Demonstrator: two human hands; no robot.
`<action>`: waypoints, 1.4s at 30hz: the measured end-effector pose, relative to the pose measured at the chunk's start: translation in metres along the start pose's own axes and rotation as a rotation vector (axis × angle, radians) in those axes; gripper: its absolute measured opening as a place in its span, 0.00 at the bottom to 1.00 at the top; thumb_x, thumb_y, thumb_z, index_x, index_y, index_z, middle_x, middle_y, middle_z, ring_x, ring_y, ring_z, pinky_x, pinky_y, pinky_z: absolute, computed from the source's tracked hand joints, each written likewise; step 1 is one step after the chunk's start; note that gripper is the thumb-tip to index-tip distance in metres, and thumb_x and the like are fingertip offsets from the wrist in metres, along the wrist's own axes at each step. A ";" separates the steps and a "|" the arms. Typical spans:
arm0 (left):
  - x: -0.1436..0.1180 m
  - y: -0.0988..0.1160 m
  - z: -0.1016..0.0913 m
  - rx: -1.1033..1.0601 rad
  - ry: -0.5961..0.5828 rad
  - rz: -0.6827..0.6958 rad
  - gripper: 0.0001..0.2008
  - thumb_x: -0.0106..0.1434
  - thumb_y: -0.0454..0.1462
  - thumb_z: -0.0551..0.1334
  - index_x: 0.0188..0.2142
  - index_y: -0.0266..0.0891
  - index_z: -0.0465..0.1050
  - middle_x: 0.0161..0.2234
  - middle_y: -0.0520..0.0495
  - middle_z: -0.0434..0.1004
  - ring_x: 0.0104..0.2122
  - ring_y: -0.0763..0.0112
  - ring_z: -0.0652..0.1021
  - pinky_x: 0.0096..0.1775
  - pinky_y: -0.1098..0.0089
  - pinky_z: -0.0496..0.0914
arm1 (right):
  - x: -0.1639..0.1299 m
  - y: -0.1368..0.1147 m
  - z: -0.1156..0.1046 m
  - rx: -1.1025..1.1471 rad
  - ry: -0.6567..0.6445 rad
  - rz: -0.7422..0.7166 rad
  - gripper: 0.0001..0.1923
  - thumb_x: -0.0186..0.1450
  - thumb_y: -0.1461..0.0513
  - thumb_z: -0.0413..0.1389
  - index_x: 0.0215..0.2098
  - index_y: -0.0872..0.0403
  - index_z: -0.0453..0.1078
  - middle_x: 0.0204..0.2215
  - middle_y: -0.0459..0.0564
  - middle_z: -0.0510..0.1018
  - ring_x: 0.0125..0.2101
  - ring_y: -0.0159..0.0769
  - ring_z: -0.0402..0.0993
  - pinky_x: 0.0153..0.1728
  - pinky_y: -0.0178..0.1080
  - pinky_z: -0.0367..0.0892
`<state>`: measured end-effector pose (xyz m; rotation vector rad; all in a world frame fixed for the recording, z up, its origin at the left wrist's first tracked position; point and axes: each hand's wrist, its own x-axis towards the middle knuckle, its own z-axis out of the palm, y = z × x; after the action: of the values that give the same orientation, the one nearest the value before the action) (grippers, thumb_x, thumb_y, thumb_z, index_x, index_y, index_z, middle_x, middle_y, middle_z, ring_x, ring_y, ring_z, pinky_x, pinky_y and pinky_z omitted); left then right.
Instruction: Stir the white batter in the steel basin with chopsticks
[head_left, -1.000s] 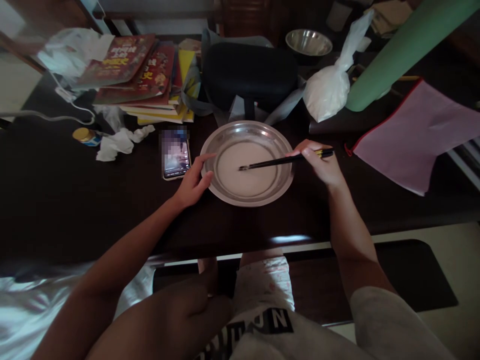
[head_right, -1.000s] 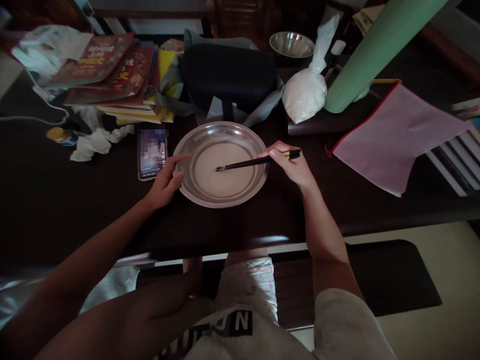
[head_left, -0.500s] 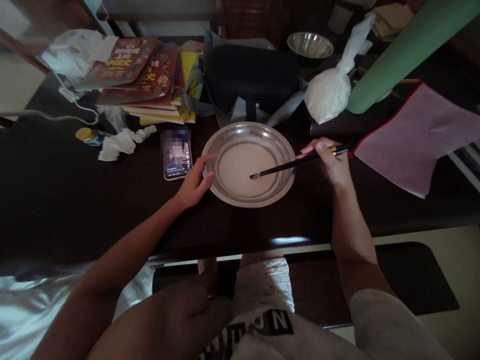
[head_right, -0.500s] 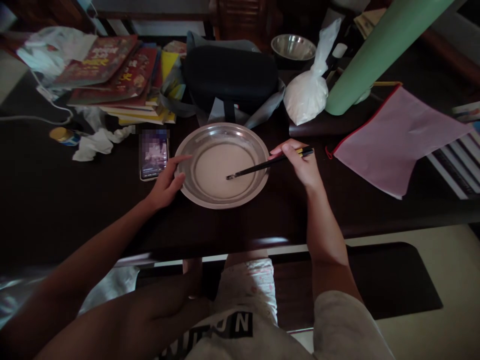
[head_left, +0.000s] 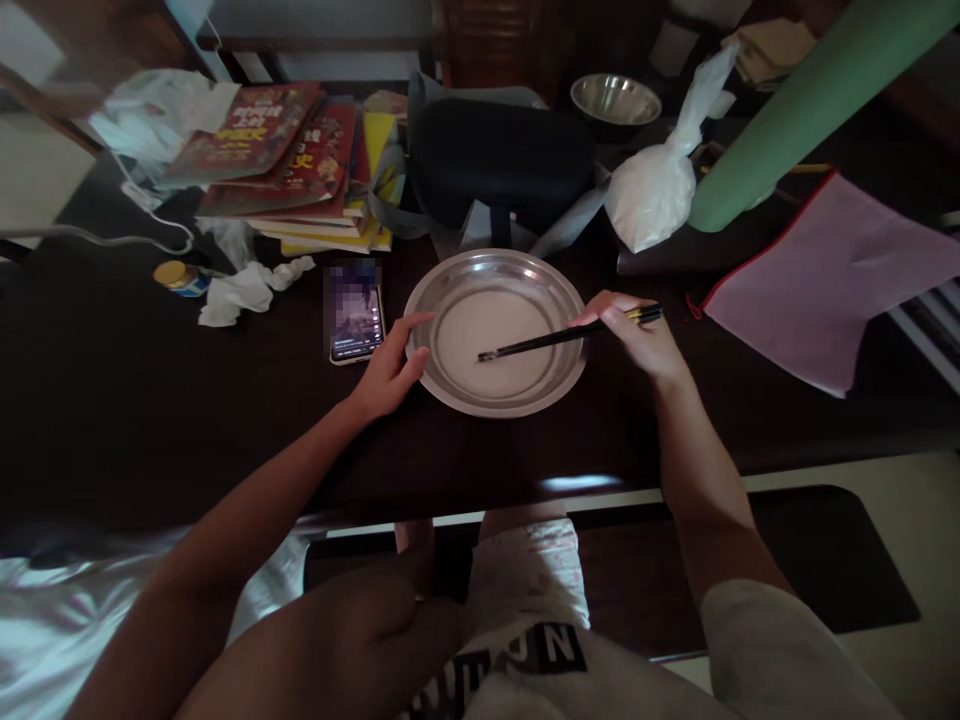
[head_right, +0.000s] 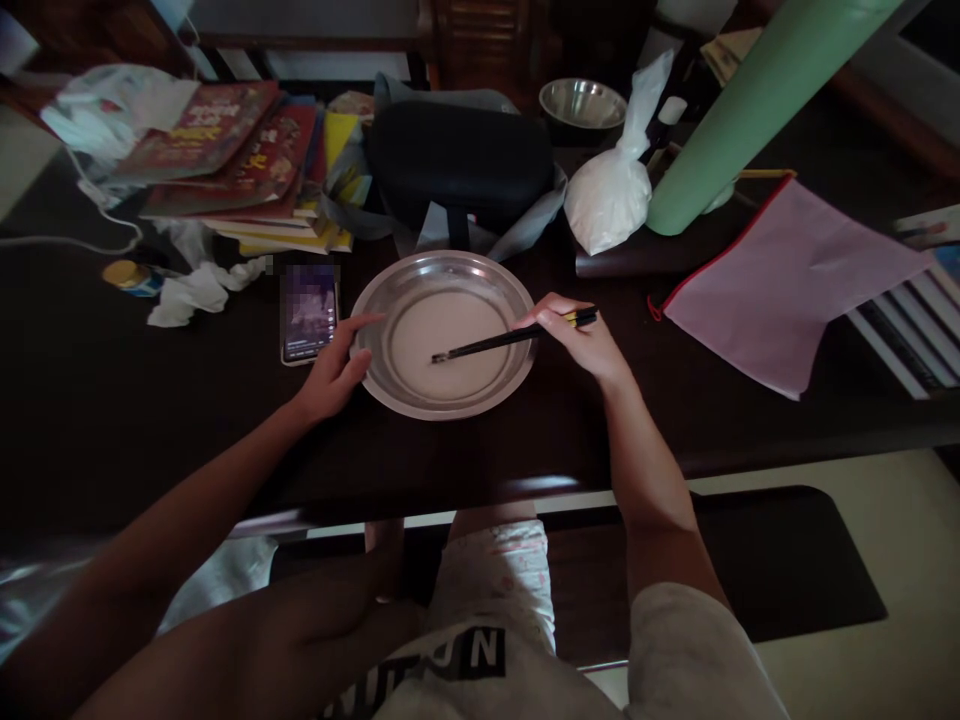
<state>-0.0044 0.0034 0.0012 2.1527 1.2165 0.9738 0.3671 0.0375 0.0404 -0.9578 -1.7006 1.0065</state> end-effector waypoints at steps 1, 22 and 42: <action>0.000 0.000 0.000 0.001 0.000 0.000 0.29 0.73 0.55 0.48 0.62 0.38 0.62 0.57 0.36 0.71 0.55 0.54 0.74 0.58 0.53 0.69 | 0.000 -0.001 0.001 -0.019 0.011 -0.008 0.16 0.67 0.47 0.58 0.33 0.47 0.82 0.31 0.46 0.84 0.37 0.38 0.83 0.43 0.42 0.75; 0.001 -0.001 -0.001 -0.011 -0.008 -0.006 0.28 0.73 0.55 0.49 0.62 0.39 0.61 0.58 0.37 0.70 0.58 0.54 0.73 0.59 0.52 0.69 | 0.000 0.000 0.001 0.020 0.001 0.024 0.15 0.66 0.47 0.59 0.33 0.46 0.82 0.31 0.46 0.84 0.37 0.39 0.83 0.44 0.44 0.76; 0.001 0.004 -0.003 -0.001 -0.026 -0.046 0.29 0.73 0.56 0.48 0.63 0.39 0.61 0.59 0.37 0.70 0.58 0.53 0.72 0.60 0.52 0.68 | -0.001 -0.001 -0.002 0.011 0.063 0.040 0.17 0.67 0.47 0.57 0.31 0.46 0.81 0.29 0.46 0.84 0.33 0.40 0.81 0.41 0.44 0.75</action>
<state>-0.0041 0.0028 0.0059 2.1208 1.2472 0.9236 0.3695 0.0372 0.0414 -1.0095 -1.6283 1.0000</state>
